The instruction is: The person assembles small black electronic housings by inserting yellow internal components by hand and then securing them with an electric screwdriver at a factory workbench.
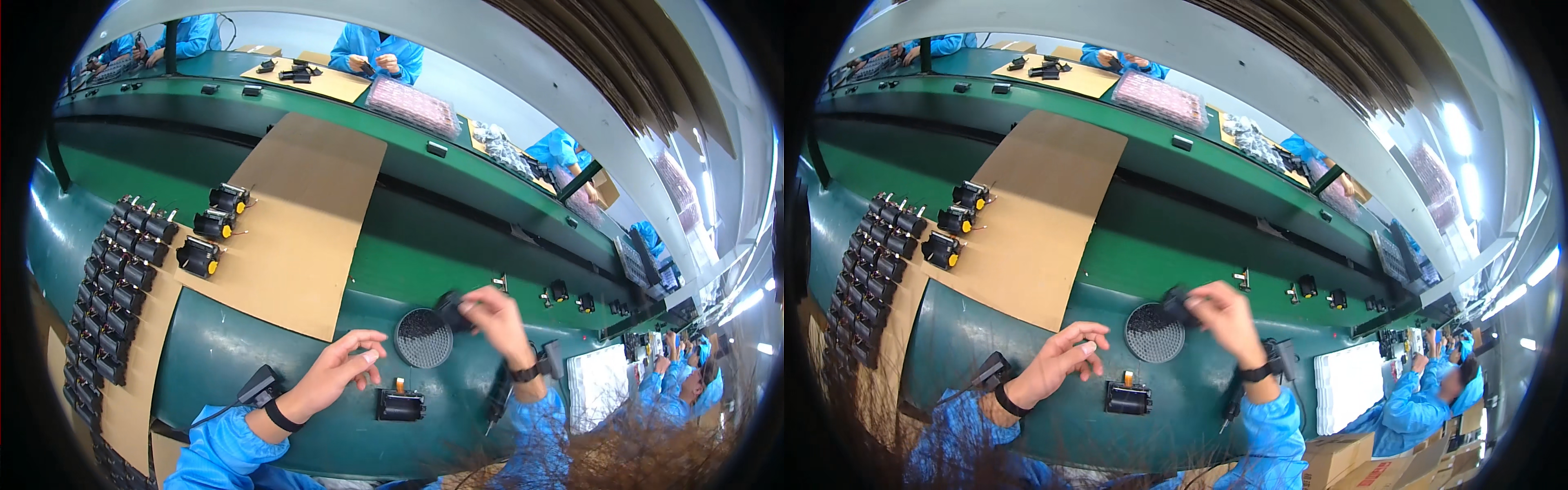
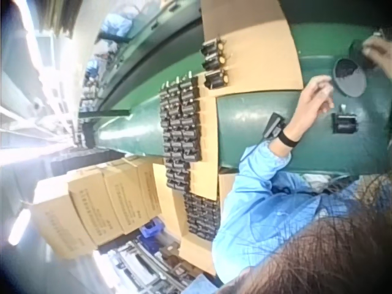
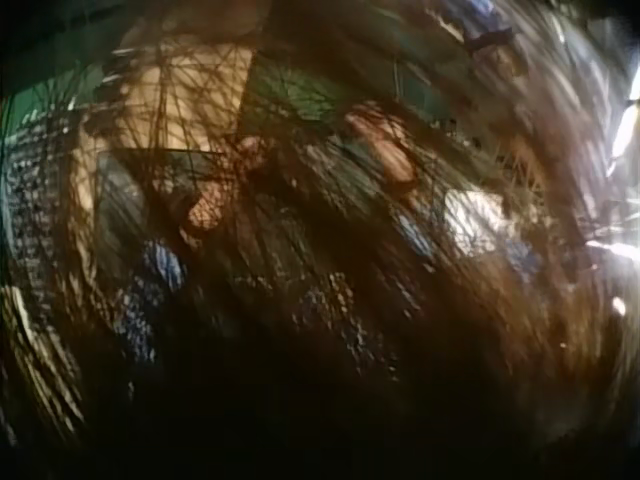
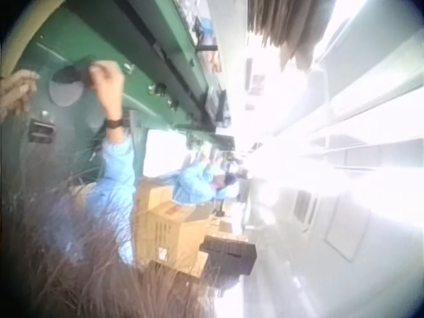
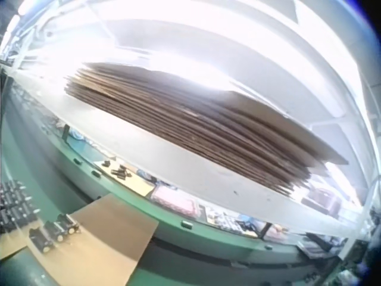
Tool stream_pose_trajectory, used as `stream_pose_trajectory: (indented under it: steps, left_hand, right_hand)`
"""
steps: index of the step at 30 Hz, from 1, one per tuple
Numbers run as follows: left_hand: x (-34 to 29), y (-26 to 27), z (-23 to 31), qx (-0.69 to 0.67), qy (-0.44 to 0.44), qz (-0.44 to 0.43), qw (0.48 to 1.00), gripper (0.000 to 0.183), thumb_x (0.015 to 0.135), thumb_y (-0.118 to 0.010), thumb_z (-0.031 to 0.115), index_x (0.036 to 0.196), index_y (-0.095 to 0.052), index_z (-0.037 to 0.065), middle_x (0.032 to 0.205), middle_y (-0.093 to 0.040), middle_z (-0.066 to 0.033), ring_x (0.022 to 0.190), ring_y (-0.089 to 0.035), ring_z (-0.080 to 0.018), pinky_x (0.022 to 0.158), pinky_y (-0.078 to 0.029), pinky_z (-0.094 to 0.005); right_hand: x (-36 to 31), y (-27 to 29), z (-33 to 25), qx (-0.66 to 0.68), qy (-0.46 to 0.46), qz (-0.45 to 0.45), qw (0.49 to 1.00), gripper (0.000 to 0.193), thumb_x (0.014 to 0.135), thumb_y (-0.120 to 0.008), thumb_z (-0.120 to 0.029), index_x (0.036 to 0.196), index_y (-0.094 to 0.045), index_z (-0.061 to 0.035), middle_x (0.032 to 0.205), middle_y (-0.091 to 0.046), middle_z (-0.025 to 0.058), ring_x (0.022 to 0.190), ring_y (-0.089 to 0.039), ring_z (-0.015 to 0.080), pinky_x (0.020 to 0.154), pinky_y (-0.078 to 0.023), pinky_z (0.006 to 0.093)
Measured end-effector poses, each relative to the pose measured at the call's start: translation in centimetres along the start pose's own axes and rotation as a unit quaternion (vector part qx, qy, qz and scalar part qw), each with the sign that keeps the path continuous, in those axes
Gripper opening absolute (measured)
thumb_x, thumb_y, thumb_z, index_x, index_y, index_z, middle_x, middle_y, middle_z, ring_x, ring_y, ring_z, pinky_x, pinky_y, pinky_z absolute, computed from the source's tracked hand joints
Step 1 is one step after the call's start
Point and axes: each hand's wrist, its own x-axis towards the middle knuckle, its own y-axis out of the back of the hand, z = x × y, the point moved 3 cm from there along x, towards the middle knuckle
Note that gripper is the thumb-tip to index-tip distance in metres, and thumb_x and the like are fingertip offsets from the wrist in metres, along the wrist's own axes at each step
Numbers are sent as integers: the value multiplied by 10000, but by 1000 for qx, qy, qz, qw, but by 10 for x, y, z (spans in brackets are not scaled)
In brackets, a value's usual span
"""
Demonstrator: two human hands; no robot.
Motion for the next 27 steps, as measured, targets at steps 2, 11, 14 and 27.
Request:
stream_pose_trajectory:
  steps: [2,11,14,27]
  left_hand:
    - [2,-10,3,12,15,-8,1000,352,1074,-520,202,1379,-555,30,1021,-635,-48,884,-651,-126,666,-494,-245]
    - [3,-1,-5,-92,69,-44,992,406,1093,-493,190,1466,-489,30,1217,-661,-89,954,-668,-166,651,-496,-247]
    - [5,-5,-6,-104,79,-45,990,395,1083,-513,187,1443,-504,26,1250,-658,-99,975,-678,-187,692,-506,-271]
    - [4,-2,-10,-116,76,-18,990,411,1038,-552,130,1431,-495,22,1290,-637,-124,1019,-692,-228,712,-526,-296]
  right_hand:
    - [-25,-38,-45,-103,110,-93,984,165,916,-754,-120,1030,-741,-2,990,-658,67,758,-652,114,638,-526,268]
    - [20,0,-2,-205,94,85,970,264,902,-758,-211,1076,-689,-25,1080,-661,112,830,-672,205,740,-552,347]
    - [35,78,95,-429,64,254,865,333,875,-754,-265,1101,-641,-48,1040,-625,138,979,-623,335,864,-520,464]
    - [32,78,84,-330,53,194,922,239,996,-604,-259,1097,-681,-57,999,-678,180,941,-668,375,812,-535,456]
